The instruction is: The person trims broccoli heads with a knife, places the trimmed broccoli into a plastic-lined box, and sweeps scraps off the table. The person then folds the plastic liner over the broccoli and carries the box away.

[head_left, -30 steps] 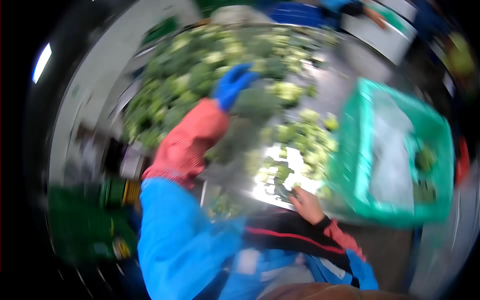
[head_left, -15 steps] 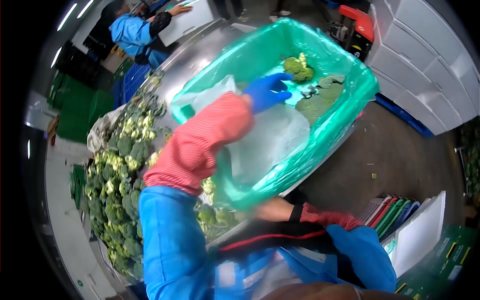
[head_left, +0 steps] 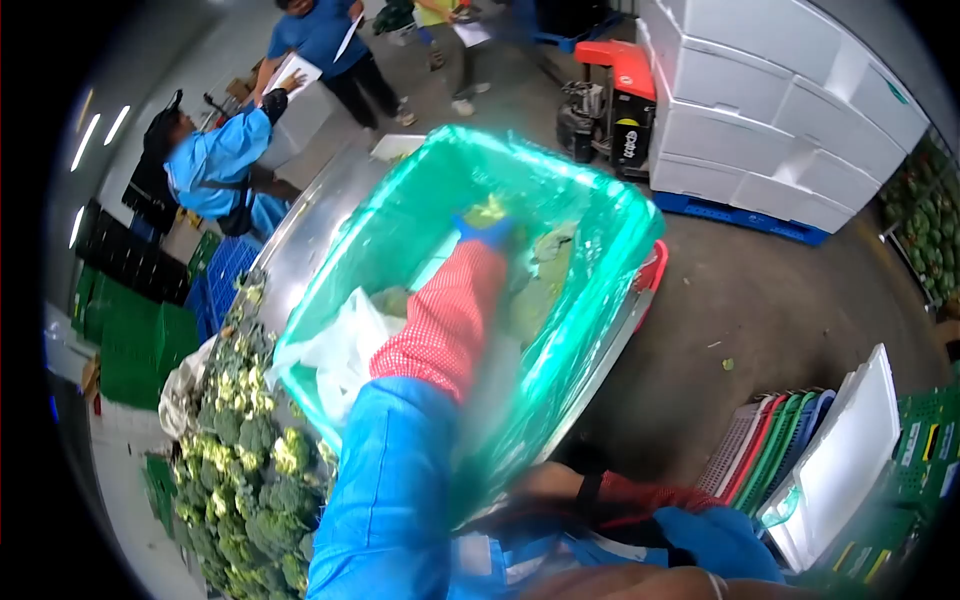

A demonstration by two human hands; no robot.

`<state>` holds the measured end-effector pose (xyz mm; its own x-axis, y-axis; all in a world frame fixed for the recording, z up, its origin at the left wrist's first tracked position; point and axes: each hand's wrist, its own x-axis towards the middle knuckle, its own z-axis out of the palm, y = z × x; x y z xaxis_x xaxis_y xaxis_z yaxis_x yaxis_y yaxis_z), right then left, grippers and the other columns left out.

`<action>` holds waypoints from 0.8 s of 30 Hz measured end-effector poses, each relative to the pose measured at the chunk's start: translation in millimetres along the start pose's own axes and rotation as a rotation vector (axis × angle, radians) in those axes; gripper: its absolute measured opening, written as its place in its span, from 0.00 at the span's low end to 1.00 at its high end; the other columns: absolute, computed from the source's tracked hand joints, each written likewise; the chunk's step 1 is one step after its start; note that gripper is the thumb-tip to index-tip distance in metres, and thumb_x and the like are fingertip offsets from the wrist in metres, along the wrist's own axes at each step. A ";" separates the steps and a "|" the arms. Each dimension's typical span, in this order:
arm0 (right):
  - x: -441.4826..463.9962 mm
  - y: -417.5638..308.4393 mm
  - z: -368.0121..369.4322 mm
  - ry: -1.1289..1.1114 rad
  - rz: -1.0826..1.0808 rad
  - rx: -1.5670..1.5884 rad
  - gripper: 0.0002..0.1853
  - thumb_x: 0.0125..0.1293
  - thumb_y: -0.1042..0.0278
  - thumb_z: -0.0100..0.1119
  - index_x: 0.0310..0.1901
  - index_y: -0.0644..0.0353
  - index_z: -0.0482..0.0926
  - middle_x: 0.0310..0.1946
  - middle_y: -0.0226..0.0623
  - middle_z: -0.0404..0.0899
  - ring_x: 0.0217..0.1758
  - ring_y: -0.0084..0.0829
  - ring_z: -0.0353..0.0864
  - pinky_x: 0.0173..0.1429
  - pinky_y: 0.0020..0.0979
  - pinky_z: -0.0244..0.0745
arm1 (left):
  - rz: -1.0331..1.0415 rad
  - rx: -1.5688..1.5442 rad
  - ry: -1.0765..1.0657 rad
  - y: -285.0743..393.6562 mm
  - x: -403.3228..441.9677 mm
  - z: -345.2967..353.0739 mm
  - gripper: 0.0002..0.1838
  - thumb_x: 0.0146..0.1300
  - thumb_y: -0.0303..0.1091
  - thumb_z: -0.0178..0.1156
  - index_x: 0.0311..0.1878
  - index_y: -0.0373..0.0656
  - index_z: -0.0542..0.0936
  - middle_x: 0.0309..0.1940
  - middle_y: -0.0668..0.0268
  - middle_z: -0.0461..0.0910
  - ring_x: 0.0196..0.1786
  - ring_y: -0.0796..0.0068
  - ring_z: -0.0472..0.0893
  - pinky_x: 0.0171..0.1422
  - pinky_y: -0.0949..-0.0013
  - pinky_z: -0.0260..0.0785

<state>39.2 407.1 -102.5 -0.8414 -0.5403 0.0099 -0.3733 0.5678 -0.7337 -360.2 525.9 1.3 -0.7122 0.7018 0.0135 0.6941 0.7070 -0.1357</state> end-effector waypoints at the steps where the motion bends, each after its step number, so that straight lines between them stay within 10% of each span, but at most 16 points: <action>1: 1.1 -0.1 -5.9 -0.025 0.030 -0.003 0.12 0.66 0.63 0.50 0.45 0.57 0.78 0.38 0.42 0.80 0.37 0.41 0.83 0.40 0.40 0.79 | 0.058 0.017 0.135 -17.3 15.3 38.0 0.21 0.66 0.49 0.46 0.55 0.53 0.79 0.48 0.64 0.82 0.54 0.58 0.78 0.65 0.49 0.59; 8: -2.0 -6.6 -27.7 -0.046 0.067 -0.052 0.11 0.65 0.63 0.50 0.45 0.57 0.77 0.37 0.42 0.80 0.37 0.43 0.83 0.37 0.43 0.79 | -0.576 -1.634 0.346 -32.9 21.0 76.9 0.31 0.46 0.37 0.72 0.55 0.43 0.72 0.47 0.60 0.81 0.46 0.66 0.81 0.57 0.58 0.71; 11: -1.6 -11.1 -24.4 0.002 0.020 -0.051 0.11 0.64 0.62 0.51 0.43 0.57 0.76 0.33 0.44 0.80 0.35 0.45 0.83 0.35 0.45 0.78 | -0.240 -1.453 0.210 -65.8 0.7 47.2 0.40 0.41 0.34 0.76 0.60 0.39 0.68 0.50 0.54 0.78 0.50 0.62 0.80 0.55 0.63 0.74; 16: 9.9 -57.0 -36.9 0.006 0.004 -0.067 0.11 0.60 0.64 0.54 0.38 0.64 0.78 0.30 0.50 0.81 0.34 0.49 0.83 0.35 0.47 0.78 | 0.108 -0.194 0.162 -61.4 -99.5 -104.8 0.47 0.44 0.37 0.73 0.69 0.41 0.62 0.51 0.54 0.76 0.55 0.60 0.78 0.58 0.60 0.73; 19: 16.8 -79.0 -43.3 -0.061 -0.023 -0.087 0.11 0.61 0.65 0.54 0.39 0.63 0.78 0.32 0.49 0.82 0.36 0.49 0.84 0.37 0.47 0.78 | 0.047 -0.342 0.122 -94.5 -132.3 -114.9 0.44 0.45 0.34 0.73 0.67 0.41 0.65 0.55 0.55 0.76 0.57 0.58 0.78 0.60 0.61 0.73; 21: 18.7 -94.1 -39.7 -0.070 -0.027 -0.062 0.11 0.61 0.64 0.54 0.39 0.62 0.78 0.32 0.48 0.82 0.36 0.48 0.84 0.36 0.47 0.79 | 0.032 -0.925 0.241 -174.8 -118.1 -55.6 0.36 0.49 0.33 0.68 0.64 0.42 0.70 0.54 0.55 0.78 0.55 0.55 0.80 0.60 0.55 0.73; 24: 22.7 -99.9 -19.2 0.078 -0.190 -0.111 0.12 0.59 0.61 0.58 0.38 0.59 0.75 0.30 0.42 0.78 0.33 0.47 0.81 0.34 0.45 0.76 | -0.272 -1.627 -0.011 -172.3 -212.8 -164.3 0.27 0.60 0.38 0.59 0.62 0.41 0.72 0.50 0.57 0.81 0.49 0.59 0.83 0.54 0.56 0.78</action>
<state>50.0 350.1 -15.9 -0.7780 -0.5970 0.1959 -0.5647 0.5277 -0.6346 -311.1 269.1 184.6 -0.8196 0.5539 -0.1462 -0.0741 0.1507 0.9858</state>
